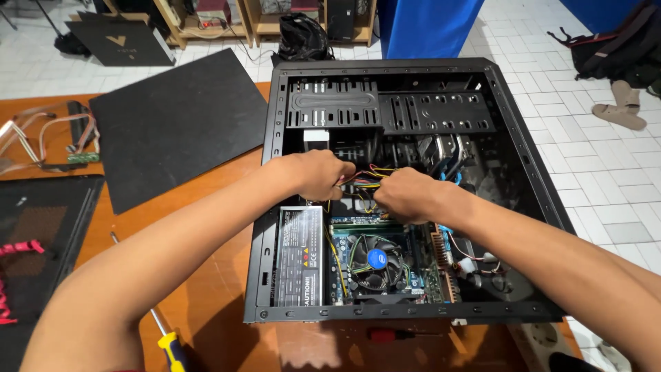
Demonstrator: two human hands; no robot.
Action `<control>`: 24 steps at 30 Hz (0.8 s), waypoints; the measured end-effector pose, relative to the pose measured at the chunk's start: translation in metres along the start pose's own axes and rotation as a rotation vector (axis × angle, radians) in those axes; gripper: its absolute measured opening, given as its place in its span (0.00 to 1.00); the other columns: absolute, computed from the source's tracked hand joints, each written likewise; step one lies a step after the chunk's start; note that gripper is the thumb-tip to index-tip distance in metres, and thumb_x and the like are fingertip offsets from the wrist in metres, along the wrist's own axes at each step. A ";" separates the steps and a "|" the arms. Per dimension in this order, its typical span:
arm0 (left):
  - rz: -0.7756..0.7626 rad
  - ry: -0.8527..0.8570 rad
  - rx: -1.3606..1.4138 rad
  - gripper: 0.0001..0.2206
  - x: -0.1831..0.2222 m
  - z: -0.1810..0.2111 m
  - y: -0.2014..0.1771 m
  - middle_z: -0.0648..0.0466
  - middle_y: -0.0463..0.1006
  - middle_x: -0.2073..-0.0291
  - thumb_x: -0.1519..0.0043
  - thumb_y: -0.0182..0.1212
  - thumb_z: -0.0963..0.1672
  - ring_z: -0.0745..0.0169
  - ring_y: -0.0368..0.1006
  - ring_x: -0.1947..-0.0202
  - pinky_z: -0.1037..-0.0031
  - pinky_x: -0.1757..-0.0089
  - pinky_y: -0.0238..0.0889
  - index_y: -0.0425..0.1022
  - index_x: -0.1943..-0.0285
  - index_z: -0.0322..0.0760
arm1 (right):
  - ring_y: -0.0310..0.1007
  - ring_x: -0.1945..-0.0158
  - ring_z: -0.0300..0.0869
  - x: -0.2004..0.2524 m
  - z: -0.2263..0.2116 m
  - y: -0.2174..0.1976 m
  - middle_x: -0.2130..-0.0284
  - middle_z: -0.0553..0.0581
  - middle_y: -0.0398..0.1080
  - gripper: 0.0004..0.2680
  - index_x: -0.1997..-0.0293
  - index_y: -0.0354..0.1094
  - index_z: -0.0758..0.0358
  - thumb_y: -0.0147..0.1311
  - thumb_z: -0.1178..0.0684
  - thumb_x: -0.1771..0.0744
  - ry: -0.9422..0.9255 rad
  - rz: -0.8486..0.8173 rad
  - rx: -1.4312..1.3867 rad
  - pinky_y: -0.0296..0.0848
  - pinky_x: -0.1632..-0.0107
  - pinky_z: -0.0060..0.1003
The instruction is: Checking and organizing internal cable connections inside a desktop computer case
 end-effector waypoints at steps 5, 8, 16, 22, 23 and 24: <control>0.010 0.012 -0.020 0.23 0.014 -0.006 0.001 0.42 0.82 0.50 0.39 0.54 0.48 0.36 0.79 0.49 0.53 0.51 0.76 0.73 0.34 0.43 | 0.82 0.65 0.56 -0.005 -0.012 -0.015 0.71 0.63 0.78 0.06 0.68 0.77 0.58 0.52 0.54 0.35 -0.001 -0.018 -0.012 0.79 0.63 0.51; 0.011 0.010 0.003 0.23 0.015 -0.012 0.006 0.43 0.82 0.50 0.40 0.56 0.48 0.37 0.79 0.49 0.54 0.52 0.76 0.72 0.34 0.43 | 0.81 0.65 0.57 -0.007 -0.015 -0.011 0.71 0.63 0.78 0.06 0.68 0.77 0.60 0.52 0.55 0.35 0.009 -0.014 -0.039 0.79 0.63 0.51; 0.014 0.034 0.006 0.24 0.026 -0.023 0.009 0.45 0.82 0.50 0.39 0.58 0.49 0.38 0.79 0.49 0.56 0.53 0.77 0.71 0.32 0.46 | 0.81 0.64 0.56 -0.013 -0.036 -0.027 0.70 0.62 0.79 0.06 0.68 0.77 0.60 0.53 0.55 0.35 0.039 -0.040 0.007 0.79 0.63 0.51; 0.008 0.052 -0.018 0.23 0.029 -0.022 0.008 0.44 0.82 0.50 0.37 0.59 0.48 0.39 0.80 0.49 0.57 0.53 0.77 0.71 0.32 0.44 | 0.81 0.65 0.57 -0.009 -0.040 -0.032 0.70 0.63 0.78 0.05 0.66 0.77 0.62 0.57 0.54 0.35 0.041 -0.106 -0.059 0.79 0.64 0.51; -0.008 0.048 -0.012 0.23 0.028 -0.023 0.009 0.44 0.82 0.50 0.38 0.59 0.48 0.39 0.79 0.49 0.56 0.53 0.77 0.71 0.32 0.44 | 0.80 0.65 0.58 -0.008 -0.040 -0.033 0.70 0.65 0.78 0.05 0.66 0.77 0.64 0.58 0.54 0.35 0.042 -0.110 -0.071 0.79 0.64 0.52; -0.023 0.044 -0.005 0.23 0.026 -0.023 0.010 0.44 0.81 0.50 0.38 0.58 0.49 0.38 0.79 0.49 0.55 0.53 0.77 0.71 0.33 0.45 | 0.80 0.65 0.59 -0.008 -0.039 -0.034 0.70 0.67 0.78 0.05 0.65 0.77 0.65 0.58 0.55 0.35 0.043 -0.114 -0.083 0.80 0.63 0.53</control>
Point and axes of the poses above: each hand's wrist, its own x-axis away from the middle knuckle, its own y-axis out of the palm, z = x × y, the point moved 6 cm from there along -x, towards the middle knuckle
